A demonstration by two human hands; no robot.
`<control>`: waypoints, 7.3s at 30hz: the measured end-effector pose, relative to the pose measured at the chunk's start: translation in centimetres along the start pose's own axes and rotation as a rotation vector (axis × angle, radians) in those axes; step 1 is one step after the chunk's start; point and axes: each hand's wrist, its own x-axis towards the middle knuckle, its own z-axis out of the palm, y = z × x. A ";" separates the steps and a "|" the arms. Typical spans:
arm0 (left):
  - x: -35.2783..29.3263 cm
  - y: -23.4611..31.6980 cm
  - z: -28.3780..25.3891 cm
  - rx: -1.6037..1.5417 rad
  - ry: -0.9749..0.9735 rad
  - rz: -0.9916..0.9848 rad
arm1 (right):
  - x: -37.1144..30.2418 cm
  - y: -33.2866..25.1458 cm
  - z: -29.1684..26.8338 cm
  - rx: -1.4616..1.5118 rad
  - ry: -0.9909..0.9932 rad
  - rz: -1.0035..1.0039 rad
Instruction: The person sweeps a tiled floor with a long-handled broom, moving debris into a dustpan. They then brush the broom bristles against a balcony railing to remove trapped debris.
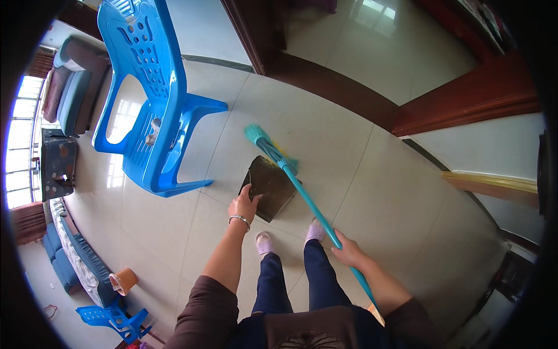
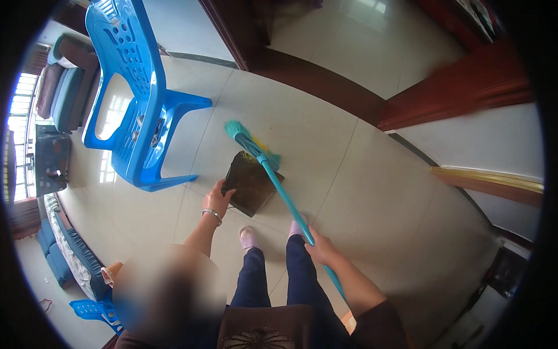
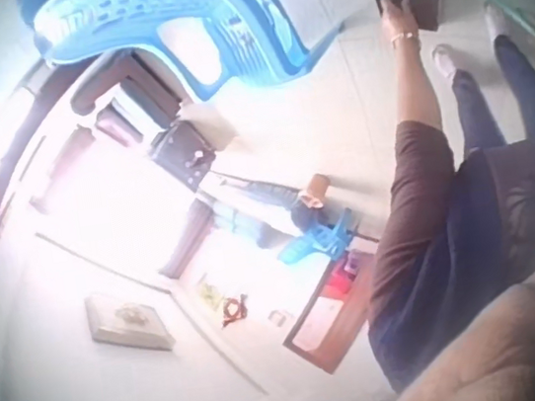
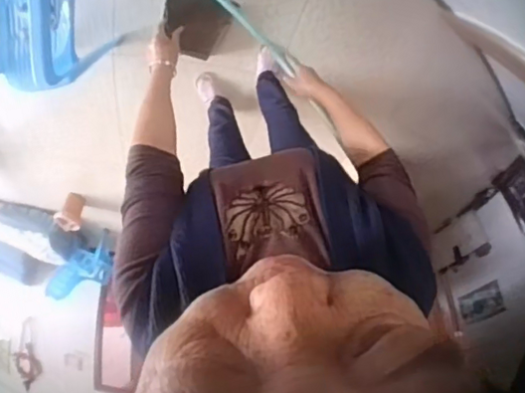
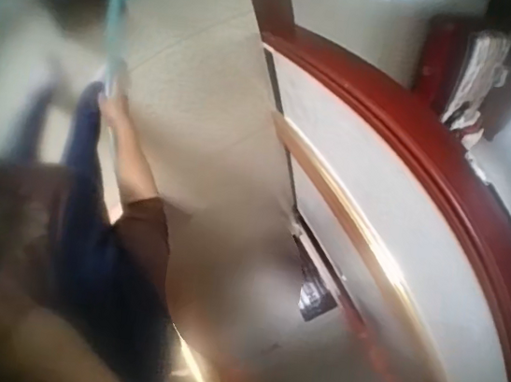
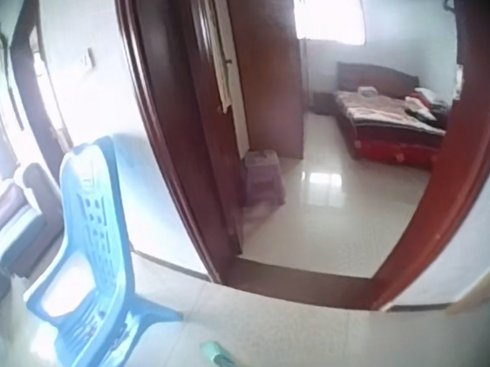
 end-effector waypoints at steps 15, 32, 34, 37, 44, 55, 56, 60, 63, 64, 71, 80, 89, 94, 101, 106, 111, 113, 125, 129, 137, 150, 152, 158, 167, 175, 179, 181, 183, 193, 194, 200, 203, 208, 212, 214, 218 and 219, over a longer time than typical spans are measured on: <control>0.7 0.9 -0.8 0.017 -0.080 0.007 | 10.4 -4.2 -1.6 -0.163 0.064 -0.041; 1.4 1.3 -0.8 0.031 -0.068 0.071 | 13.8 -7.6 -10.2 -0.272 0.231 -0.001; 1.6 1.7 -0.9 -0.013 -0.089 0.053 | 14.6 -2.8 -6.4 -0.264 0.204 -0.014; 1.2 0.6 -0.7 -0.015 -0.113 -0.001 | 7.7 -3.8 -3.0 -0.252 -0.031 0.075; 1.4 0.6 -0.2 0.006 -0.079 0.017 | 2.6 -5.8 -9.4 -0.290 -0.056 0.059; 1.1 1.4 -0.6 0.020 -0.017 0.010 | 23.6 -10.7 -22.4 -0.457 0.499 -0.006; 1.4 1.4 -0.6 0.008 -0.010 0.024 | 23.9 -9.3 -21.9 -0.413 0.467 0.047; 0.9 3.2 0.2 -0.079 -0.032 0.084 | 20.3 3.0 -16.7 -0.554 0.344 0.091; 0.2 6.0 0.1 -0.048 -0.119 0.039 | 10.2 4.3 -11.6 -0.216 0.069 0.268; 0.4 7.7 -0.2 -0.011 -0.161 0.039 | 6.8 3.9 -10.6 -0.211 0.022 0.275; 3.2 14.8 1.8 -0.010 -0.201 0.125 | -1.8 -0.1 -13.6 -0.119 0.081 0.161; 4.9 17.3 2.8 0.021 -0.165 0.149 | 19.0 -4.4 -29.1 -0.056 0.504 0.080; 5.1 17.3 2.6 0.047 -0.180 0.155 | 9.0 11.8 -11.5 -0.150 0.343 0.144; 5.5 17.8 2.4 0.066 -0.212 0.156 | -10.0 5.1 -4.8 0.158 0.071 0.266; 6.0 17.4 2.8 0.065 -0.189 0.225 | -1.6 7.2 -5.9 -0.239 0.315 0.152; 6.2 17.3 2.8 0.102 -0.181 0.217 | -5.7 -0.3 -12.4 -0.121 0.253 0.132; 6.0 18.0 2.5 0.105 -0.190 0.199 | -1.4 2.2 -11.2 -0.313 0.320 0.141; 6.1 18.1 2.5 0.109 -0.186 0.209 | 2.1 4.8 -9.6 -0.394 0.270 0.172; 5.7 17.8 2.2 0.091 -0.184 0.193 | 0.8 3.7 -13.4 -0.475 0.188 0.132; 6.5 18.6 1.7 0.106 -0.169 0.218 | 3.9 8.4 -10.7 -0.557 0.156 -0.011; 6.2 18.0 1.7 0.092 -0.228 0.210 | -0.4 2.8 -10.3 -0.462 0.089 0.253; 3.9 17.4 1.5 0.054 -0.174 0.090 | 1.2 2.3 -26.9 -0.103 0.389 0.045; 3.5 19.3 1.6 0.059 -0.164 0.059 | 5.4 2.5 -31.4 -0.146 0.449 0.048; 6.7 25.2 3.4 0.125 -0.101 0.057 | 17.9 1.4 -44.2 -0.233 0.658 -0.119; 7.6 25.8 5.5 0.094 -0.024 0.084 | 30.1 2.3 -54.3 -0.431 0.683 -0.050; 8.2 26.0 6.0 0.091 -0.032 0.081 | 22.0 10.1 -42.5 -0.304 0.265 0.129; 8.7 26.9 5.3 0.087 -0.087 0.060 | 9.5 5.6 -36.4 -0.164 0.013 0.275; 8.8 27.1 5.2 0.104 -0.132 0.047 | 6.7 4.6 -35.9 -0.131 0.010 0.145; 8.8 26.7 5.5 0.104 -0.140 0.059 | 5.9 3.9 -35.0 -0.091 0.074 -0.030; 9.0 27.6 4.4 0.102 -0.195 0.061 | 29.0 -5.9 -38.3 -0.570 0.282 -0.221; 9.0 27.7 4.3 0.100 -0.197 0.063 | 28.9 -6.0 -37.8 -0.544 0.258 -0.186; 8.7 27.5 3.7 0.082 -0.219 0.048 | 18.3 4.5 -27.9 -0.510 -0.023 -0.005; 8.5 27.7 3.4 0.086 -0.225 0.049 | 9.7 2.9 -28.3 -0.369 -0.139 0.057; 8.6 27.3 3.9 0.088 -0.213 0.077 | 7.6 -0.2 -32.9 -0.452 -0.067 -0.031; 9.1 27.6 3.9 0.068 -0.232 0.069 | 17.3 -4.4 -36.4 -0.498 0.108 -0.098; 9.1 27.8 3.8 0.071 -0.229 0.079 | 19.9 -3.7 -36.1 -0.458 0.136 -0.050; 9.2 27.4 4.1 0.071 -0.228 0.063 | 17.2 3.1 -30.8 -0.346 0.111 -0.053; 9.2 27.4 4.1 0.069 -0.225 0.056 | 14.5 4.1 -29.6 -0.339 0.046 0.041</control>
